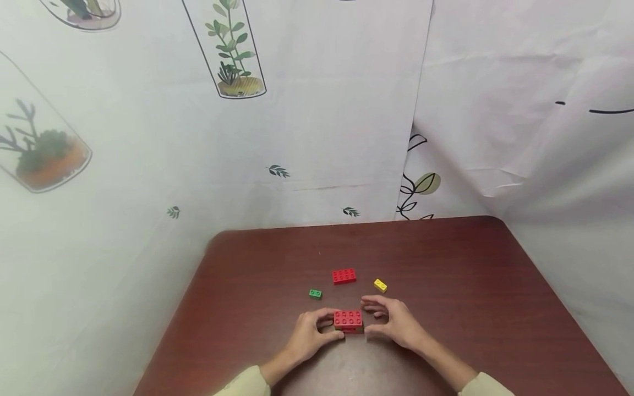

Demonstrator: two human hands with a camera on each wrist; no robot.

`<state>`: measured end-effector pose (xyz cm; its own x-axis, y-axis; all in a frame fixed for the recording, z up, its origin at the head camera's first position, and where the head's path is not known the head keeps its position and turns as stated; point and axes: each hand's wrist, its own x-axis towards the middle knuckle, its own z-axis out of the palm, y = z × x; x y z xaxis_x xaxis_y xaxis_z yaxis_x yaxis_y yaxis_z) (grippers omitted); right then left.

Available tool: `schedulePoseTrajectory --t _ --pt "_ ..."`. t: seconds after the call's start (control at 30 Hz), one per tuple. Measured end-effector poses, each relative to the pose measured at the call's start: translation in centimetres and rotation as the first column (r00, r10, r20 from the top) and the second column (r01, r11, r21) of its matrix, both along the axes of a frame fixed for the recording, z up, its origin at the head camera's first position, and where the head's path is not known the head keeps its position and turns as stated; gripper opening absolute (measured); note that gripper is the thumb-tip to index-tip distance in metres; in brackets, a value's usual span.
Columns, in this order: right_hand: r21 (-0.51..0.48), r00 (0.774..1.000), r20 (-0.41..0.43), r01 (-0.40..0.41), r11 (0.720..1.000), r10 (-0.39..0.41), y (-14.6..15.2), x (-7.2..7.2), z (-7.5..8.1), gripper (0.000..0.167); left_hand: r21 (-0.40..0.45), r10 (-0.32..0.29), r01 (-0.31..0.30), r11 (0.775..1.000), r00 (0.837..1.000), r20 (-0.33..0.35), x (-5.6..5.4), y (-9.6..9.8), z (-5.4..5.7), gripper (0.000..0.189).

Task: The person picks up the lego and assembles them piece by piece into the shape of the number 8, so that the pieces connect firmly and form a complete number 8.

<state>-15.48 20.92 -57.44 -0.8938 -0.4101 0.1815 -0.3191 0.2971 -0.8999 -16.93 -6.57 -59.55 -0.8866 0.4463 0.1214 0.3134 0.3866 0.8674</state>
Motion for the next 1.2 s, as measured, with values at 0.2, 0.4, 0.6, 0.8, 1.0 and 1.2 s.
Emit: schedulePoseTrajectory --t 0.2,0.4,0.6,0.8,1.0,1.2 --pt "0.032 0.992 -0.096 0.089 0.995 -0.086 1.9 -1.3 1.6 0.053 0.006 0.011 -0.011 1.0 1.0 -0.007 0.0 0.0 0.0 0.042" --pt "0.108 0.967 -0.127 0.235 0.966 -0.221 3.2 -2.8 2.1 0.058 0.014 0.009 -0.009 1.0 1.0 -0.011 0.0 0.1 0.0 0.041" --pt "0.203 0.976 -0.083 0.212 0.956 -0.199 4.2 -4.6 1.2 0.062 0.026 0.013 -0.013 1.0 1.0 0.005 0.1 0.1 0.0 0.041" --pt "0.236 0.98 -0.09 0.192 0.952 -0.176 4.8 -5.5 0.1 0.062 0.033 0.015 -0.015 0.999 1.0 0.004 0.1 0.2 -0.1 0.04" --pt "0.192 0.987 -0.086 0.148 0.97 -0.134 4.9 -6.0 -0.7 0.06 0.041 0.011 -0.012 0.999 1.0 0.016 0.1 0.2 -0.1 0.04" --pt "0.166 0.993 -0.047 0.113 0.98 -0.107 4.8 -6.4 -1.2 0.056 0.037 0.002 -0.003 0.999 0.999 0.041 0.0 0.1 0.0 0.04"
